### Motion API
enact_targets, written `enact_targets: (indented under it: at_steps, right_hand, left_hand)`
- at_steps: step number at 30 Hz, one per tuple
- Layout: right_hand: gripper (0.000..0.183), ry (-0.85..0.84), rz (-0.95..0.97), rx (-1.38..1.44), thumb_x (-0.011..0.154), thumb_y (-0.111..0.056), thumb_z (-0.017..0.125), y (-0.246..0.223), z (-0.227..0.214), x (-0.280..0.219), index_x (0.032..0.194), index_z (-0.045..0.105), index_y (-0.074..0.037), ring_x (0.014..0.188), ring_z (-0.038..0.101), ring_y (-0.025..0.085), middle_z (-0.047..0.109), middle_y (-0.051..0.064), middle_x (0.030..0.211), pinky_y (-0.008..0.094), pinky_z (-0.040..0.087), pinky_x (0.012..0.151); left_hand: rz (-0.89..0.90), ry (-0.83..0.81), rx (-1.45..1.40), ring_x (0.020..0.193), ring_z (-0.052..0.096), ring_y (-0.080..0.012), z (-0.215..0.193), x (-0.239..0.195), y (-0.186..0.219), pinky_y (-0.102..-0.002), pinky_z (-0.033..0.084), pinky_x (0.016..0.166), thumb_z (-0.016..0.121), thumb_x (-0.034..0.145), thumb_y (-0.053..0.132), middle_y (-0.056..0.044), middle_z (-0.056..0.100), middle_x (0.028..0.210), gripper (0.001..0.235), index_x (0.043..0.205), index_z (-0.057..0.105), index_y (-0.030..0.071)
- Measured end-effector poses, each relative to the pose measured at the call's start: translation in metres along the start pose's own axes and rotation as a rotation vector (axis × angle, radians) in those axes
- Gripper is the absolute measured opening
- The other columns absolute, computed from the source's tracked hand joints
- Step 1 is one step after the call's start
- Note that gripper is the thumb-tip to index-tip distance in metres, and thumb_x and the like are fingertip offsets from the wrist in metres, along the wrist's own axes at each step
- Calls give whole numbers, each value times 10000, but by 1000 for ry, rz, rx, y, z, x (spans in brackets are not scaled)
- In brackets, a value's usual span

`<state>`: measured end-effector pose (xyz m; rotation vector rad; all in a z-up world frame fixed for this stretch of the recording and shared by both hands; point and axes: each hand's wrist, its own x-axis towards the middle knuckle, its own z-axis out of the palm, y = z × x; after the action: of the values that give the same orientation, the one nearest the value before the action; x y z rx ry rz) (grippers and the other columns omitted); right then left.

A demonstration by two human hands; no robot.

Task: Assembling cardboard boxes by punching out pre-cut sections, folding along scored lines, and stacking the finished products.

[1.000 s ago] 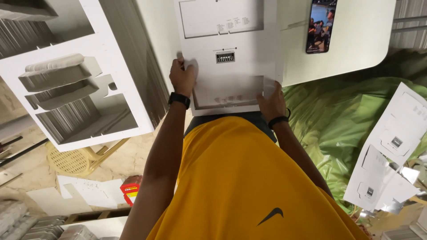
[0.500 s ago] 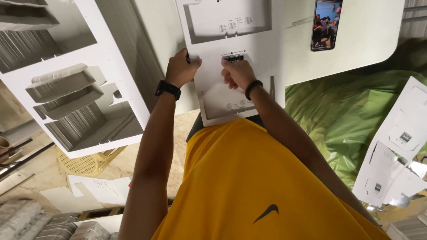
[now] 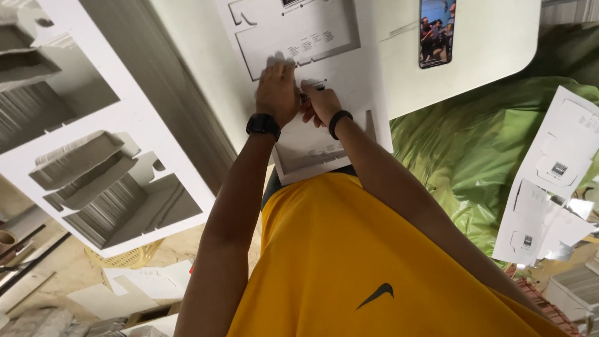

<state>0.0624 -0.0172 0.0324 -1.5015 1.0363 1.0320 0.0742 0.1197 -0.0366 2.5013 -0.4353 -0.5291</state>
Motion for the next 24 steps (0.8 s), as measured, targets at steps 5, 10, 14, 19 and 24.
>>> enact_targets:
  at_steps: [5, 10, 14, 19, 24]
  right_hand:
    - [550, -22, -29, 110, 927, -492, 579, 3, -7, -1, 634, 654, -33, 359, 344, 131, 611, 104, 524, 260, 219, 405]
    - [622, 18, -68, 171, 975, -521, 553, 11, -11, 6, 605, 646, -30, 327, 366, 147, 573, 106, 477, 273, 246, 372]
    - [627, 48, -75, 150, 981, -509, 541, 16, -8, 5, 579, 636, -38, 316, 381, 141, 580, 94, 468, 256, 291, 370]
    - [607, 54, -46, 154, 951, -530, 585, 11, -8, 3, 617, 661, -30, 328, 380, 136, 604, 99, 496, 253, 284, 387]
    - [522, 64, -25, 193, 930, -486, 654, 9, -7, 7, 691, 691, -24, 363, 411, 120, 631, 92, 537, 242, 267, 382]
  left_hand:
    - [-111, -231, 127, 987, 538, -358, -18, 38, 2, -490, 472, 827, 679, 805, 300, -175, 589, 1081, 377, 1087, 576, 72]
    - [-231, -485, -3, 1079, 614, -303, -31, 59, 11, -469, 512, 834, 712, 856, 385, -95, 627, 1256, 511, 1312, 600, 182]
    - [-149, -463, -7, 1091, 602, -304, -14, 60, 2, -430, 519, 864, 853, 803, 232, -89, 602, 1256, 454, 1191, 635, 143]
    - [-154, -557, 134, 1040, 641, -301, -25, 69, 17, -427, 547, 840, 847, 836, 266, -89, 651, 1173, 462, 1216, 613, 150]
    - [-51, -514, 335, 927, 670, -303, -9, 70, 16, -432, 581, 755, 806, 868, 302, -103, 663, 1055, 338, 1105, 650, 117]
